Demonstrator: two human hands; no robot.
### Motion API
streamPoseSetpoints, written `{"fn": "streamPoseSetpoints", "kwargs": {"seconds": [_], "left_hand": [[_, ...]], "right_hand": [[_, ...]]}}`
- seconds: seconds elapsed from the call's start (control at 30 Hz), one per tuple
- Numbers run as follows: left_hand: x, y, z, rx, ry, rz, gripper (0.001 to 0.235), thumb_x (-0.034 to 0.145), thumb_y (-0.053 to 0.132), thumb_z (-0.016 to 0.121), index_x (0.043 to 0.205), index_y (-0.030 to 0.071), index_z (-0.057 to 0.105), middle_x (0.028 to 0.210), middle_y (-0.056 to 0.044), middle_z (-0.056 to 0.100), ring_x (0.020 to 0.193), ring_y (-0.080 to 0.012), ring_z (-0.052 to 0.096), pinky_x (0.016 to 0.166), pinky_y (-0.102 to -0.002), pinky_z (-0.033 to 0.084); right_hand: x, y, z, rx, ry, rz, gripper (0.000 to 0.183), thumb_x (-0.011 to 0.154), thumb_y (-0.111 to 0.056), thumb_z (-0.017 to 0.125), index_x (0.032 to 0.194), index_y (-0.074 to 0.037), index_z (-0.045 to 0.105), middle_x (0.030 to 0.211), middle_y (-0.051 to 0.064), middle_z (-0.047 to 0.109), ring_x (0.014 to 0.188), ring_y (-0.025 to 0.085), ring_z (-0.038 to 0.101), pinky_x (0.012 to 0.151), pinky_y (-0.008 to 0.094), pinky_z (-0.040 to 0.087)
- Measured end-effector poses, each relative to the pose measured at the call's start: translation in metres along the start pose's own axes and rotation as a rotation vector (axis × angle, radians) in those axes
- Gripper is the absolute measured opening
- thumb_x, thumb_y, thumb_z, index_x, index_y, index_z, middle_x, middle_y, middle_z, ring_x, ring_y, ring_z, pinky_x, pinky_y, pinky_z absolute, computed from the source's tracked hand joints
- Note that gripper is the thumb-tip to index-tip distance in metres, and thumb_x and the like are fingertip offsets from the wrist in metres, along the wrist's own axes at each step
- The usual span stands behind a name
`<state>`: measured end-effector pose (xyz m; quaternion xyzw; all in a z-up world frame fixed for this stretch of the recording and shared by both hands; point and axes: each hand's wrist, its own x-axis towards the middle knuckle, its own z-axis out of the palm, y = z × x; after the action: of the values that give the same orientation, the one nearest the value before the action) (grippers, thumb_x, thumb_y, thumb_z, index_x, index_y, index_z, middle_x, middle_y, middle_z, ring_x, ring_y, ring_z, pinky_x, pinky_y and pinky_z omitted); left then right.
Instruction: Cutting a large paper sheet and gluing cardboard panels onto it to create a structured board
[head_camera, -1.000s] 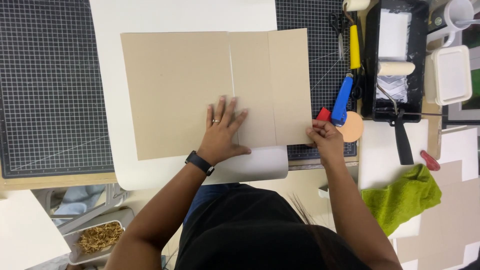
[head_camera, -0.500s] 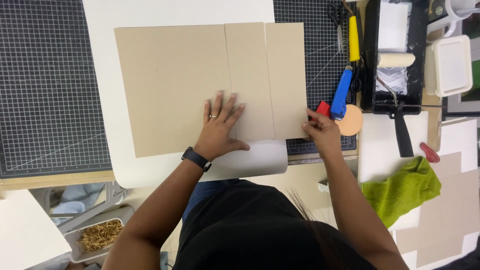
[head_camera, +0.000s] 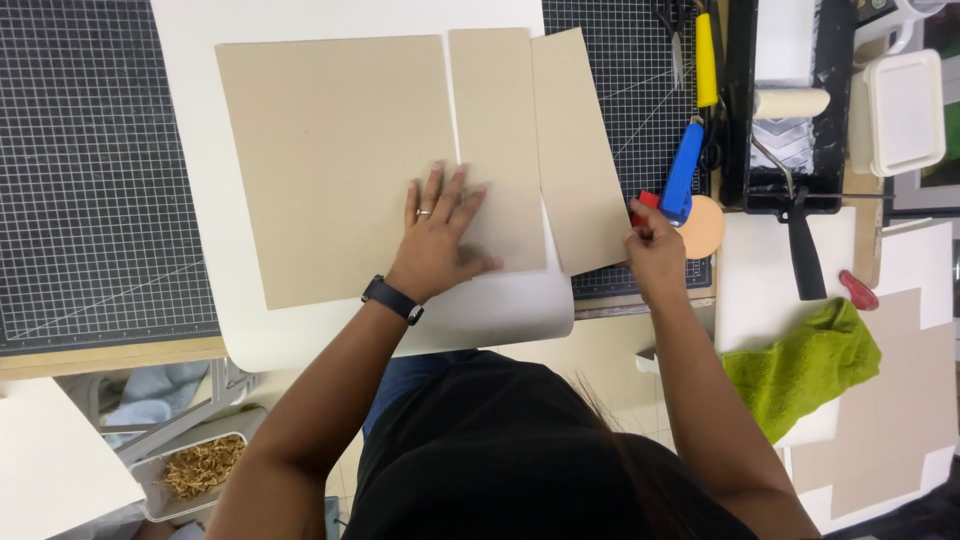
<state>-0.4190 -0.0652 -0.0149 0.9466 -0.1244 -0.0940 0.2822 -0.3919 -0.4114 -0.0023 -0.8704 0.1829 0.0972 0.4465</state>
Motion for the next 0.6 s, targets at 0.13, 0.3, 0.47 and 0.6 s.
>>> {"fn": "streamPoseSetpoints", "kwargs": {"seconds": [0.13, 0.3, 0.47, 0.6], "left_hand": [[0.014, -0.011, -0.002, 0.031, 0.067, -0.025, 0.084, 0.088, 0.063, 0.072, 0.158, 0.026, 0.044, 0.17, -0.008, 0.021, 0.158, -0.0385, 0.004, 0.126, -0.06, -0.002], [0.033, -0.02, -0.005, 0.055, 0.115, -0.026, 0.08, 0.093, 0.059, 0.069, 0.161, 0.029, 0.039, 0.171, -0.008, 0.019, 0.158, -0.0393, 0.004, 0.126, -0.061, 0.001], [0.006, -0.064, -0.03, 0.122, 0.433, -0.188, 0.071, 0.086, 0.04, 0.085, 0.15, 0.023, 0.06, 0.164, -0.022, 0.029, 0.15, -0.0544, 0.016, 0.116, -0.07, 0.015], [-0.047, -0.119, -0.049, 0.19, 0.55, -0.438, 0.085, 0.075, 0.039, 0.094, 0.15, 0.016, 0.062, 0.158, -0.032, 0.032, 0.143, -0.062, 0.025, 0.112, -0.071, 0.02]], "right_hand": [[-0.007, -0.015, 0.001, 0.013, -0.022, 0.059, 0.042, 0.099, -0.006, 0.061, 0.14, -0.013, 0.065, 0.107, 0.021, 0.066, 0.094, 0.032, 0.069, 0.07, 0.046, 0.065], [-0.019, -0.039, 0.009, 0.013, -0.079, -0.07, 0.048, 0.092, -0.021, 0.08, 0.133, -0.001, 0.065, 0.107, 0.024, 0.068, 0.097, 0.036, 0.069, 0.075, 0.05, 0.061], [-0.034, -0.066, -0.005, -0.099, -0.054, -0.141, 0.044, 0.097, -0.021, 0.074, 0.133, -0.001, 0.057, 0.105, 0.023, 0.074, 0.096, 0.035, 0.071, 0.083, 0.049, 0.055], [-0.048, -0.077, 0.002, -0.2, -0.035, -0.165, 0.038, 0.1, -0.019, 0.069, 0.135, -0.009, 0.057, 0.105, 0.021, 0.075, 0.098, 0.035, 0.073, 0.083, 0.048, 0.056]]}}
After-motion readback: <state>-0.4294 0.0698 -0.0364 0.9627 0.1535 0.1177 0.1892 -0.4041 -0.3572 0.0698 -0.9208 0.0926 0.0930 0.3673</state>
